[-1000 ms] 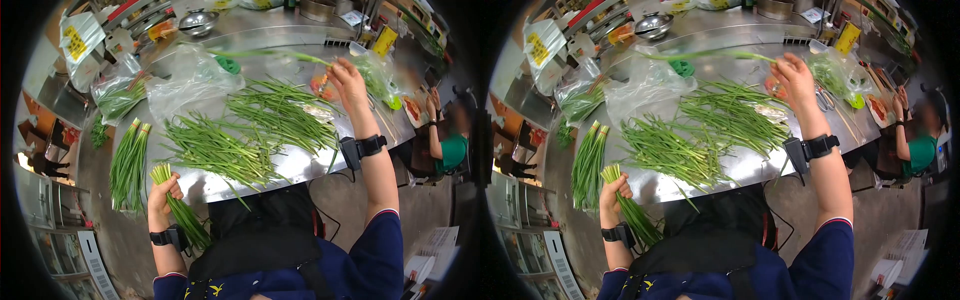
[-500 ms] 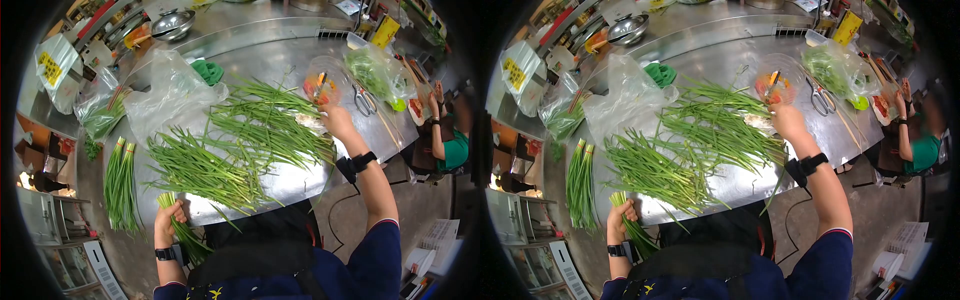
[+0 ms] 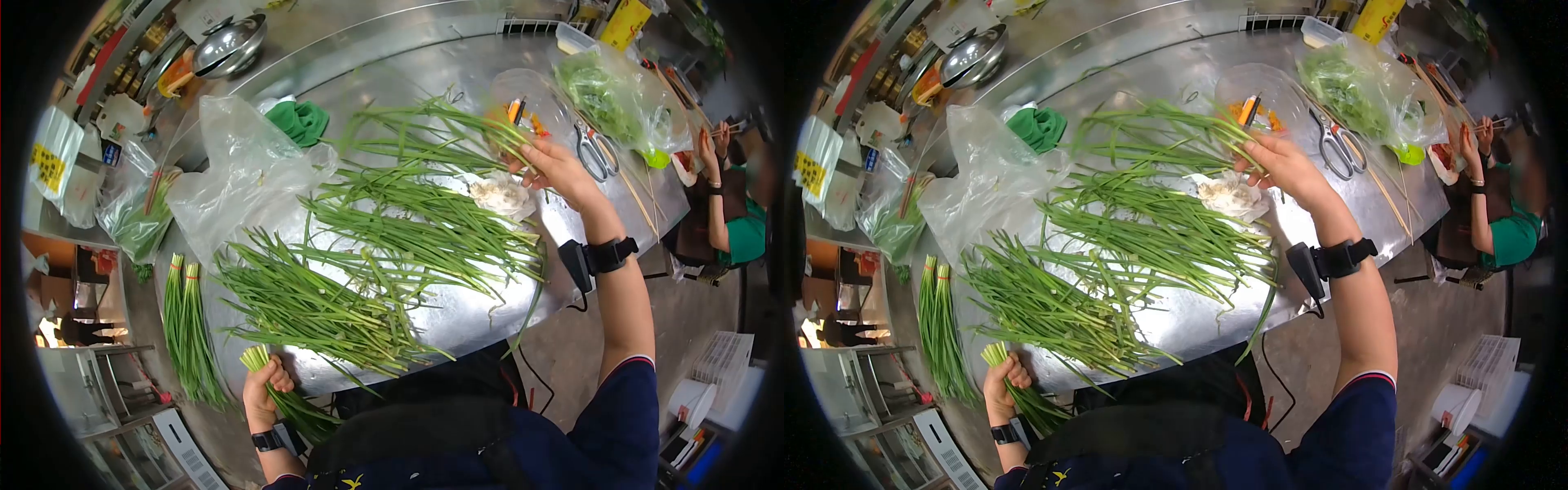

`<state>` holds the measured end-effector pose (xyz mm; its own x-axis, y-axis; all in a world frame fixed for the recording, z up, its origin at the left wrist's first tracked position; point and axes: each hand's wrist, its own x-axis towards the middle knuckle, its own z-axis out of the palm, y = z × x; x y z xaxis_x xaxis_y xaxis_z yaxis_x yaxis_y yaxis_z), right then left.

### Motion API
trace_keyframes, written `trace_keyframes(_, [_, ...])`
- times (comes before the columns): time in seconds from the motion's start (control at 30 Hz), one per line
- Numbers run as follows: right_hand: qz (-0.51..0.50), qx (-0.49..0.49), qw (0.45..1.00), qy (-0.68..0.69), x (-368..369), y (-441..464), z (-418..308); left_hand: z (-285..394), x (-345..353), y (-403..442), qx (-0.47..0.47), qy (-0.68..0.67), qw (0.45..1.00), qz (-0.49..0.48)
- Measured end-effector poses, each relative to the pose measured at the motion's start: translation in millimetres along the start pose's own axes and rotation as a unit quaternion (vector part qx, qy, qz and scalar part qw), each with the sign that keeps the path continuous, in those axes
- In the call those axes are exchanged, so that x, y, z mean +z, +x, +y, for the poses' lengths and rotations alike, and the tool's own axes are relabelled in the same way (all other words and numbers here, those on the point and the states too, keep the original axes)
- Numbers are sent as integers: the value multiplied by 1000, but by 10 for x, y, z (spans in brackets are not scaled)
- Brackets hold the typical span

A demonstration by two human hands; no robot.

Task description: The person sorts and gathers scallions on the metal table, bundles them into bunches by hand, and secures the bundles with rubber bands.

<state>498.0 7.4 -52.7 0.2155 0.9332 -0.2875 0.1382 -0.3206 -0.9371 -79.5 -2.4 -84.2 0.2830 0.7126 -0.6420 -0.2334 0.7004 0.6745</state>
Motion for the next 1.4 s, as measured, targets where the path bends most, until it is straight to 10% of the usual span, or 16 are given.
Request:
trace_keyframes(0.47, [49, 90, 985, 139, 96, 38, 115, -28, -70, 21, 10, -13, 1000, 9])
trace_keyframes(0.87, [129, -61, 989, -33, 160, 79, 423, -33, -53, 13, 8, -22, 1000, 7])
trace_keyframes(1.07, [382, -174, 840, -343, 88, -42, 466, -31, -73, 15, 9, -25, 1000, 0])
trace_keyframes(1.27, [208, -135, 936, -249, 287, -511, 311, -42, -98, 34, 8, -12, 1000, -5])
trace_keyframes(1.4, [141, -147, 901, -382, 518, -794, 277, -49, -109, 31, 7, -17, 1000, -11])
